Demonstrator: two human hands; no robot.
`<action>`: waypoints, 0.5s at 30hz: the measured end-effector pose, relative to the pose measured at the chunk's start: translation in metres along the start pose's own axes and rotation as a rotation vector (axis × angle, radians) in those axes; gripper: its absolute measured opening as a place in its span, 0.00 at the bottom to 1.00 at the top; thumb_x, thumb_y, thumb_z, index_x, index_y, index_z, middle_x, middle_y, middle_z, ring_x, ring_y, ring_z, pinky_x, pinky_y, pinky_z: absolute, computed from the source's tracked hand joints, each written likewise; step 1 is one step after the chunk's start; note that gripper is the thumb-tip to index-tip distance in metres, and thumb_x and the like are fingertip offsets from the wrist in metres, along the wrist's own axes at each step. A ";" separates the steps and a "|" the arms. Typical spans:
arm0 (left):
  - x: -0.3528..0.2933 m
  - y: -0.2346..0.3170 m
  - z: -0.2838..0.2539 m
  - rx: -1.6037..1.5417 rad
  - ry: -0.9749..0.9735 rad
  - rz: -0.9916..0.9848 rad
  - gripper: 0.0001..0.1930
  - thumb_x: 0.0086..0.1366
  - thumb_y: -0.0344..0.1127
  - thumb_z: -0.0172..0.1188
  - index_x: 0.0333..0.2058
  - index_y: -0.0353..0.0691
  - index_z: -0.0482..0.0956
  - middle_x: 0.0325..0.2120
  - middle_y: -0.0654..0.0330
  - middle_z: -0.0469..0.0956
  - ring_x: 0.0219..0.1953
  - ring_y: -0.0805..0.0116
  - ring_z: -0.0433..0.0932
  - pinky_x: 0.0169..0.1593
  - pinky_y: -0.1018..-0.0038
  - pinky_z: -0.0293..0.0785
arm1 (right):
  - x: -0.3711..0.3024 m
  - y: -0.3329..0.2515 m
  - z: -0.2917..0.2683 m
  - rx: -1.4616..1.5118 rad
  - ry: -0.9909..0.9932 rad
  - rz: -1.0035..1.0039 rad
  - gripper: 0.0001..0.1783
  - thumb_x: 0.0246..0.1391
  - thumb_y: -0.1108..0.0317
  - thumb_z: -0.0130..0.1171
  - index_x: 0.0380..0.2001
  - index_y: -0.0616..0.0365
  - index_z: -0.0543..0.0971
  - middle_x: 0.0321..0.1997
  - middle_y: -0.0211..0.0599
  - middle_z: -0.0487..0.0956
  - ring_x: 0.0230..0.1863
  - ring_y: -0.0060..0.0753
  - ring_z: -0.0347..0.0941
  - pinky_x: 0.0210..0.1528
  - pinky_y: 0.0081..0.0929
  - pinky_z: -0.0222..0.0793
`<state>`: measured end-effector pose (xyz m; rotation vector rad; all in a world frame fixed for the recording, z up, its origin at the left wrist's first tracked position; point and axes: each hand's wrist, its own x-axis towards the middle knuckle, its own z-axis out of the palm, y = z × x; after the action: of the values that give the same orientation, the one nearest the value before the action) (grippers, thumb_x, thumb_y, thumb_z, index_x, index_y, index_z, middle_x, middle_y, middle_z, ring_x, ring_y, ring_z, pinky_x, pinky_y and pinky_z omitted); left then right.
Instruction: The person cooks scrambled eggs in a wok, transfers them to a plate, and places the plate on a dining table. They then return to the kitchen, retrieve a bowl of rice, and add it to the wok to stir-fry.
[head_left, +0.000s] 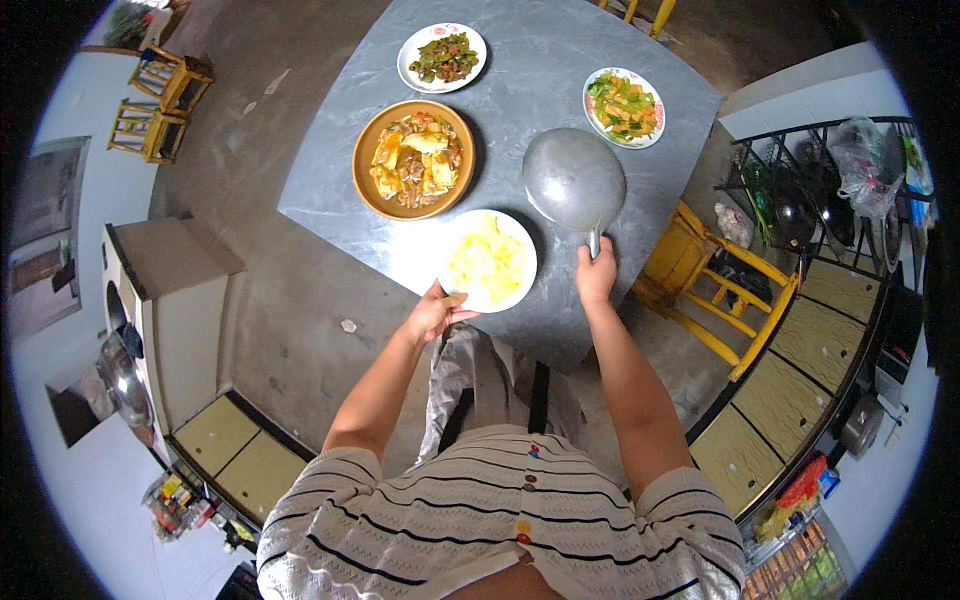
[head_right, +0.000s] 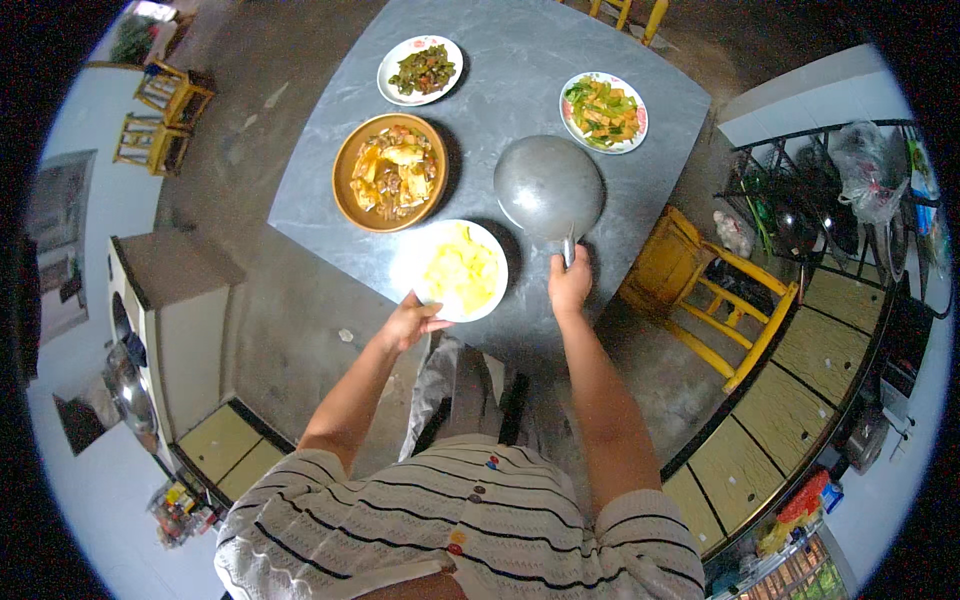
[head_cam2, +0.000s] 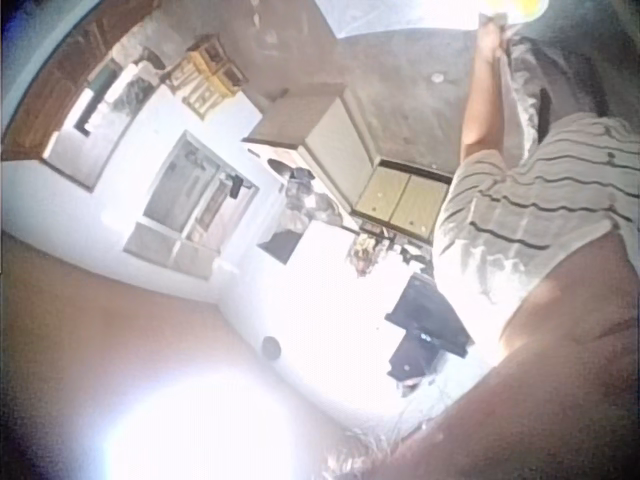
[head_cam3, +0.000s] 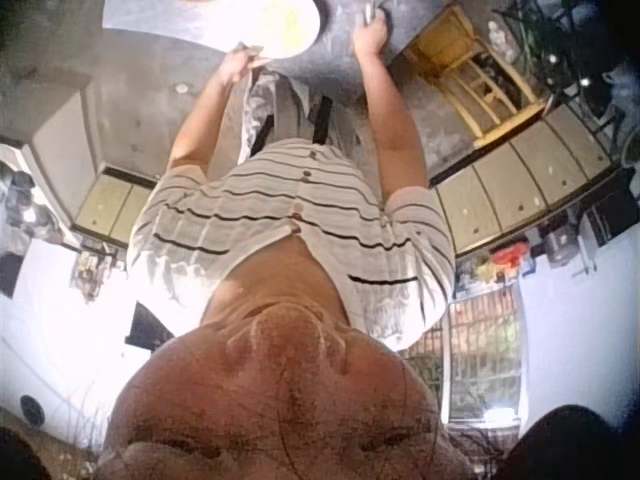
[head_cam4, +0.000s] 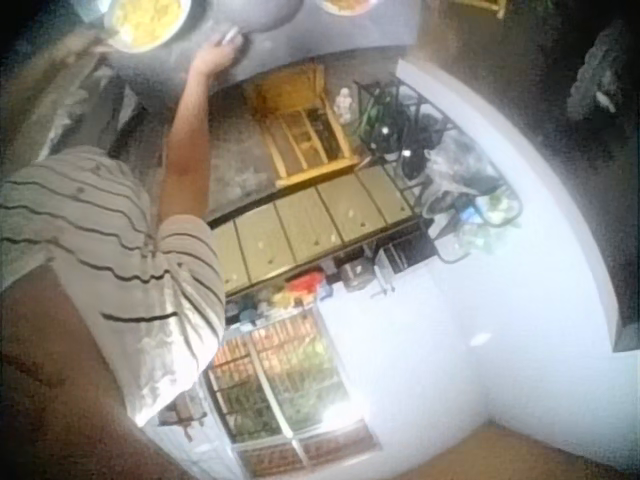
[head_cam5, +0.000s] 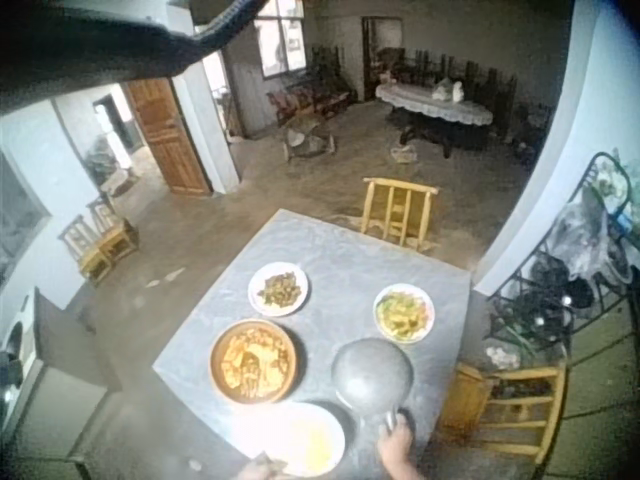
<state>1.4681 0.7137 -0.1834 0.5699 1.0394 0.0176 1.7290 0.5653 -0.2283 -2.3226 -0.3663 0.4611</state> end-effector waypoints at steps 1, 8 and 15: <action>-0.004 0.003 0.004 0.001 -0.001 0.002 0.29 0.63 0.21 0.51 0.62 0.41 0.54 0.54 0.51 0.68 0.51 0.56 0.76 0.47 0.64 0.81 | 0.002 0.003 0.002 0.004 0.012 -0.019 0.20 0.48 0.60 0.54 0.42 0.62 0.74 0.38 0.56 0.77 0.40 0.60 0.73 0.44 0.47 0.67; -0.039 0.019 0.028 0.050 -0.023 0.059 0.29 0.64 0.22 0.51 0.62 0.41 0.52 0.55 0.51 0.68 0.50 0.57 0.76 0.48 0.62 0.80 | 0.008 0.025 0.015 0.055 -0.011 -0.032 0.21 0.48 0.62 0.57 0.44 0.63 0.73 0.40 0.57 0.77 0.42 0.59 0.73 0.47 0.46 0.67; -0.065 0.044 0.055 0.038 -0.064 0.166 0.31 0.64 0.23 0.52 0.63 0.41 0.51 0.56 0.51 0.66 0.51 0.57 0.75 0.46 0.62 0.81 | 0.009 0.024 0.014 0.077 -0.050 -0.007 0.23 0.47 0.65 0.59 0.46 0.64 0.72 0.42 0.56 0.77 0.44 0.59 0.73 0.47 0.43 0.67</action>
<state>1.4904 0.7092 -0.0900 0.6858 0.9295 0.1248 1.7336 0.5609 -0.2568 -2.2377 -0.3737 0.5222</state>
